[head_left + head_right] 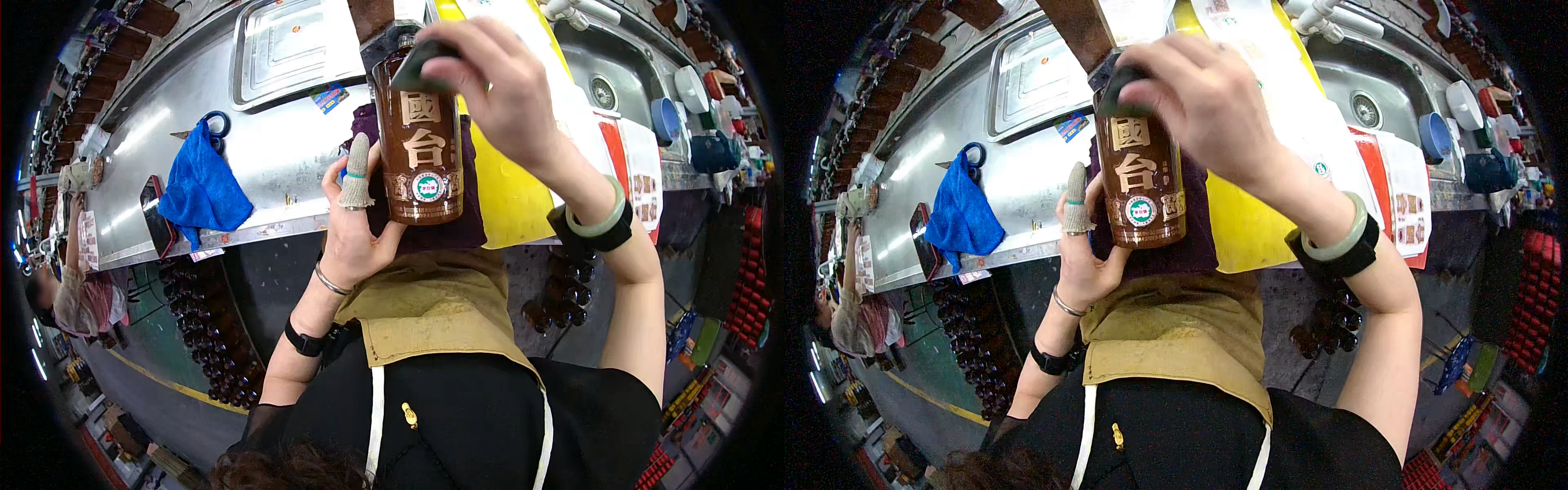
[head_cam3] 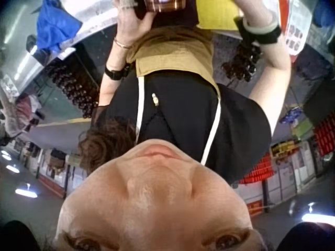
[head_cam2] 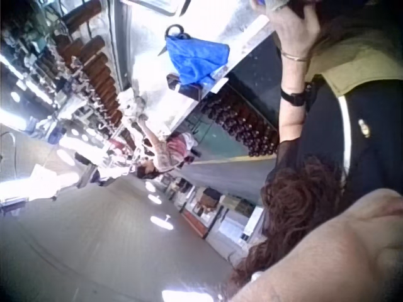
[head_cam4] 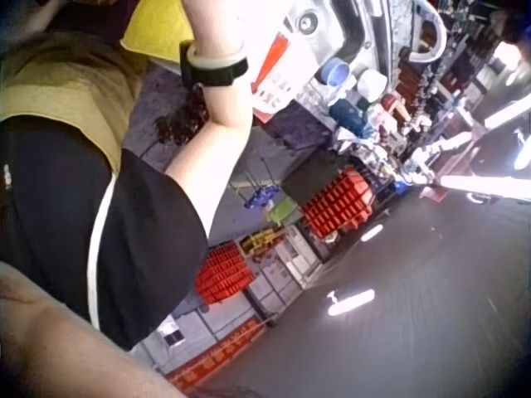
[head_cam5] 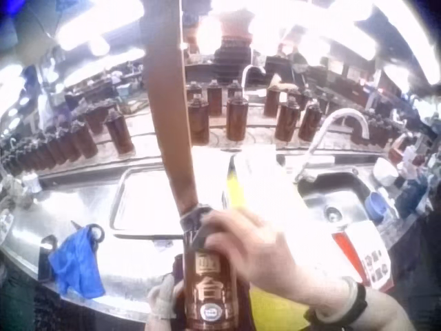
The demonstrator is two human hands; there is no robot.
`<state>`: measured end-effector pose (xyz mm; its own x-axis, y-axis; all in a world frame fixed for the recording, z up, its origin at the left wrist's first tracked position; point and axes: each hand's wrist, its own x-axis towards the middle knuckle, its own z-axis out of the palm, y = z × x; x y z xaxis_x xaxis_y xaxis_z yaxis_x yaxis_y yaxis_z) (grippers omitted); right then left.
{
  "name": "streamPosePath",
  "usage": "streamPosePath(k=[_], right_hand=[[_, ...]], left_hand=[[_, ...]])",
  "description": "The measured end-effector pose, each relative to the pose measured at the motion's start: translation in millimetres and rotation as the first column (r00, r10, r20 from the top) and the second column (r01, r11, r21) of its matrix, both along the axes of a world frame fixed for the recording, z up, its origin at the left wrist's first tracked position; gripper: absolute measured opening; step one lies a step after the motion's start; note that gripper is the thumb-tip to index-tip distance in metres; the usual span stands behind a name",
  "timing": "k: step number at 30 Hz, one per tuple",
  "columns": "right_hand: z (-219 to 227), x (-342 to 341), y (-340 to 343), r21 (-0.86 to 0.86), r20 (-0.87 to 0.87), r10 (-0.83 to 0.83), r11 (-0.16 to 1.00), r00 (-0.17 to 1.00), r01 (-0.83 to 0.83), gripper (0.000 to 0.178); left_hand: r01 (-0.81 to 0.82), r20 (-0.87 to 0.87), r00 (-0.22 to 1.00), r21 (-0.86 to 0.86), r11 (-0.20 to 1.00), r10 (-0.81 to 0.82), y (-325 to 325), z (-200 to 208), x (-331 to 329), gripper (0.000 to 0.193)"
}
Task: The recorder is carefully applying and smoothing adhesive labels onto brown glass bottles.
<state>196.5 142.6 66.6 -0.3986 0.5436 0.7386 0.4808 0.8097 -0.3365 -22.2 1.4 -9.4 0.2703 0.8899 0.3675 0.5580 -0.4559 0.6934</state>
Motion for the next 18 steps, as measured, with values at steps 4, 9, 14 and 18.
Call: streamPosePath(k=[4,9,14,18], right_hand=[[9.7,11.6,7.6,0.285,0.129,-0.115,0.956,0.985,0.075,0.015],[-4.4,3.0,-104.8,-0.109,0.031,0.328,0.94,0.944,-0.323,0.032],[-24.6,-6.1,-161.7,-0.738,-0.359,-0.414,0.674,0.836,0.016,0.022],[-54.7,18.3,-173.8,-0.742,-0.121,-0.57,0.596,0.813,0.308,0.019]], left_hand=[[-0.005,-0.082,0.997,0.037,0.999,0.008,0.7,1.9,-1.6,0.097],[0.086,0.465,0.885,-0.159,0.984,-0.003,0.7,3.8,15.6,0.096],[-0.107,0.112,0.991,0.282,0.953,0.078,-19.5,0.5,16.0,0.055],[-0.211,0.109,0.976,0.306,0.928,0.186,-24.6,-8.3,13.4,0.046]])
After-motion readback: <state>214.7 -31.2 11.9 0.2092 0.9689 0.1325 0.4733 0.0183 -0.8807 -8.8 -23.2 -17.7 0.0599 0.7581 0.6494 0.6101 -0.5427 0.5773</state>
